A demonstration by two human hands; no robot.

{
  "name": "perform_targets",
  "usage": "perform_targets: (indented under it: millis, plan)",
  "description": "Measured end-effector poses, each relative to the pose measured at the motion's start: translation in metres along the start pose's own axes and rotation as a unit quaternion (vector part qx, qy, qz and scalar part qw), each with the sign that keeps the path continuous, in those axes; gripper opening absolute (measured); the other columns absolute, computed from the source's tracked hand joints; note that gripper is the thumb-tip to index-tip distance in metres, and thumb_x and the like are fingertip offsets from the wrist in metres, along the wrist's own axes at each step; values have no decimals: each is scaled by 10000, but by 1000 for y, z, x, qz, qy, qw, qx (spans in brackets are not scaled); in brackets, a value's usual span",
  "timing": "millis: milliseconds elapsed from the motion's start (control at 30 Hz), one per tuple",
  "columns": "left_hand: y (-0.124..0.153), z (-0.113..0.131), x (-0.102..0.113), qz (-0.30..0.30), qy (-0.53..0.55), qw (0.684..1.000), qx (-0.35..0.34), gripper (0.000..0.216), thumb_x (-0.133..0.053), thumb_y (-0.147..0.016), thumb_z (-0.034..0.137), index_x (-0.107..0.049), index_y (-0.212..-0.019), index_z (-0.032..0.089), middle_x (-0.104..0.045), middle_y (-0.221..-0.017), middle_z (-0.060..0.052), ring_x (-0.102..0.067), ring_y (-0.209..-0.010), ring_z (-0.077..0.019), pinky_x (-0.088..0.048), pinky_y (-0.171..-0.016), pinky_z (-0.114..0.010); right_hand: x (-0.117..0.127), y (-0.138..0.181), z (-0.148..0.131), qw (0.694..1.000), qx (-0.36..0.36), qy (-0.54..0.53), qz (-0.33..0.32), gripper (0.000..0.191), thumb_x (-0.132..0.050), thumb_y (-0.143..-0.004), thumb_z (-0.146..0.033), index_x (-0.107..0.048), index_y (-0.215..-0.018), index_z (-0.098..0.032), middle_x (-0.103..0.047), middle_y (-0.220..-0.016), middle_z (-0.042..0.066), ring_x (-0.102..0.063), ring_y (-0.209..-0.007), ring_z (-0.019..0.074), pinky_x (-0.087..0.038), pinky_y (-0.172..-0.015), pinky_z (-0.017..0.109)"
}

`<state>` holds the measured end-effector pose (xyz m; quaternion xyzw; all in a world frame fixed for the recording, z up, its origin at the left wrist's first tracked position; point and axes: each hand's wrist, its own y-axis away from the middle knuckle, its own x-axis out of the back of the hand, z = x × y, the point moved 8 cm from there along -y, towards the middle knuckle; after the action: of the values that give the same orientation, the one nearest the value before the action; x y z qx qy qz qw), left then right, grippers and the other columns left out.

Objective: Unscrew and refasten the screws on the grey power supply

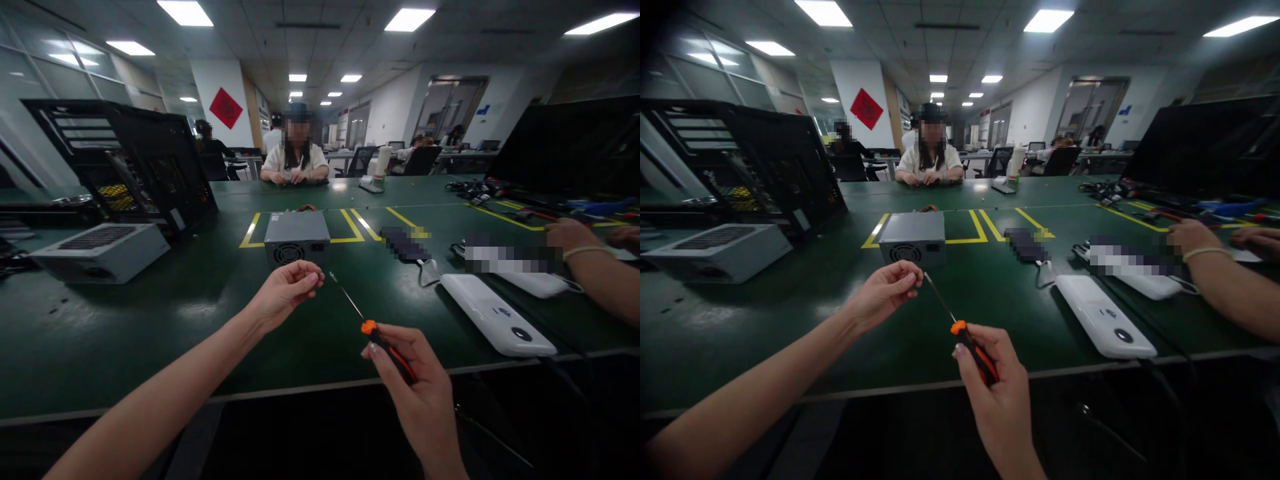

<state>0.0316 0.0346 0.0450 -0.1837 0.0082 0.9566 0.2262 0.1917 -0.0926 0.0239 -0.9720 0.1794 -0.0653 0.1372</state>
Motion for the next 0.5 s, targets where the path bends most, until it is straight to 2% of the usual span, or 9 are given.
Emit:
perform_targets:
  millis: [267, 400, 500]
  plan:
    - [4, 6, -6, -32, 21, 999, -8, 248, -758, -637, 212, -622, -840, 169, -623, -768, 2, -571, -678, -76, -418, -533, -142, -2, 5, -14, 995, 50, 92, 0, 186, -628, -744, -272, -620, -929, -262, -649, -859, 11, -620, -729, 153, -492, -661, 255]
    - [3, 13, -6, -71, -41, 996, -38, 259, -729, -674, 212, -600, -895, 170, -630, -761, -5, -572, -680, -88, -413, -540, -163, 2, 6, -23, 990, 70, 123, 11, 180, -640, -731, -257, -641, -910, -271, -662, -844, 10, -625, -726, 158, -494, -643, 248]
    - [3, 22, -6, -102, -131, 985, -54, 254, -710, -694, 199, -589, -915, 166, -635, -763, -10, -573, -682, -94, -433, -601, -196, 4, 7, -33, 981, 125, 146, 16, 220, -649, -719, -217, -666, -925, -293, -675, -846, 11, -631, -749, 165, -499, -702, 265]
